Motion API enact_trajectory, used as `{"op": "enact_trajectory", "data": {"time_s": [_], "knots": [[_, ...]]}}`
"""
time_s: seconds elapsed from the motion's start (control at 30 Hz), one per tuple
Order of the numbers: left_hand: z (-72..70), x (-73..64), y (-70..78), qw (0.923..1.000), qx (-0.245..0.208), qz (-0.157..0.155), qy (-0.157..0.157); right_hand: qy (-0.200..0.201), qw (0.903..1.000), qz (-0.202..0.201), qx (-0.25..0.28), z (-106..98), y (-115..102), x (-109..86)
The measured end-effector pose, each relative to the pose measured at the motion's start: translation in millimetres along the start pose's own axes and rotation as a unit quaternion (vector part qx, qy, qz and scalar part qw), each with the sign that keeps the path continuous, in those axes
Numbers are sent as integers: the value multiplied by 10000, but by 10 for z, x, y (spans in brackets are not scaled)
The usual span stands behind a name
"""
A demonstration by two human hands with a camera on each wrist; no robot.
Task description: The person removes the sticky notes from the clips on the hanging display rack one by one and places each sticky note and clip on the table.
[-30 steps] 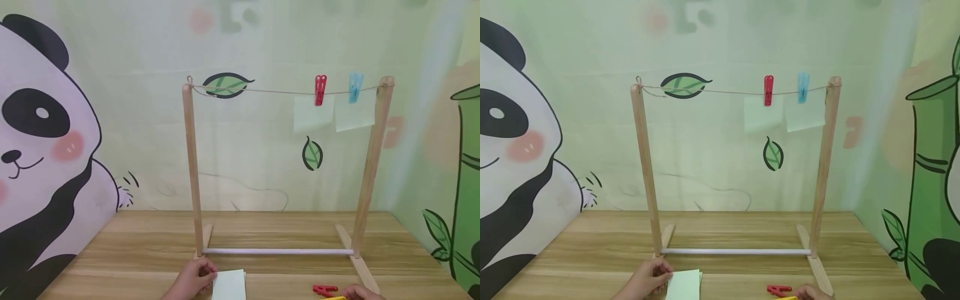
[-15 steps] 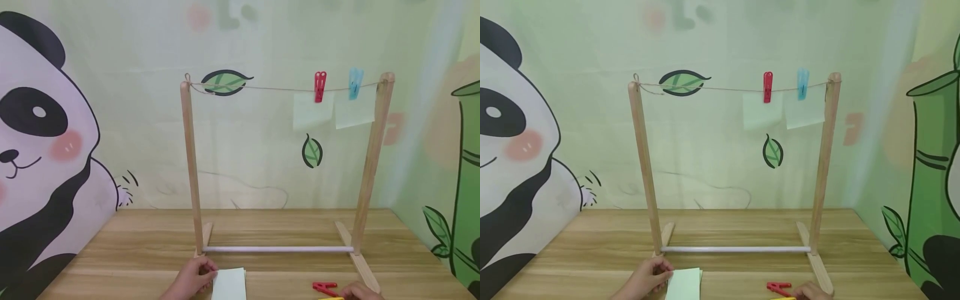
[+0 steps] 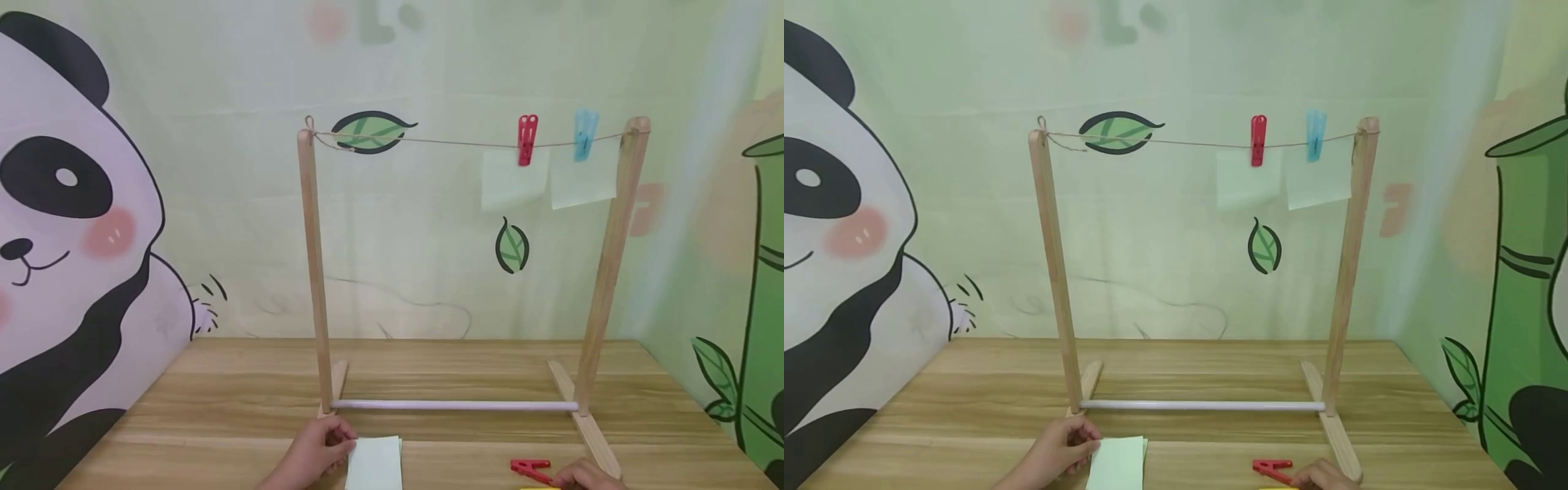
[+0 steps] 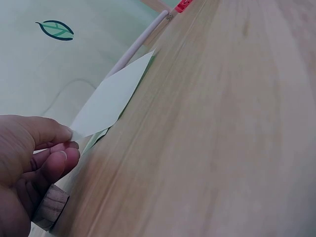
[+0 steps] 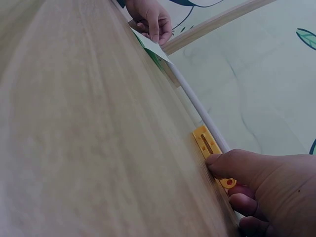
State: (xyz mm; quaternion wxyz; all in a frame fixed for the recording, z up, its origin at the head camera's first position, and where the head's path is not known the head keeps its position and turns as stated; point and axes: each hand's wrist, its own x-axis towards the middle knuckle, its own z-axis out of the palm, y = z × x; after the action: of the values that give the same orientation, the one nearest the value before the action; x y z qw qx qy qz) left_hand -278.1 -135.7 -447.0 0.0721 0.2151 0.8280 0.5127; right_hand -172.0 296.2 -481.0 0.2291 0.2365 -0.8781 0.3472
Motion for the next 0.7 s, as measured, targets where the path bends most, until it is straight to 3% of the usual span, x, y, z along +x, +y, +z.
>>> {"op": "enact_trajectory", "data": {"time_s": [0.23,0.5,0.7], "knots": [[-11,20,-11,9999,34,113,32,86,9999,105,-26,9,1,13],[-14,23,12,9998,90,143,55,947,9946,-298,-306,91,-9,1],[-15,26,6,9999,58,134,74,1132,9919,-303,-489,122,-1,7]]}}
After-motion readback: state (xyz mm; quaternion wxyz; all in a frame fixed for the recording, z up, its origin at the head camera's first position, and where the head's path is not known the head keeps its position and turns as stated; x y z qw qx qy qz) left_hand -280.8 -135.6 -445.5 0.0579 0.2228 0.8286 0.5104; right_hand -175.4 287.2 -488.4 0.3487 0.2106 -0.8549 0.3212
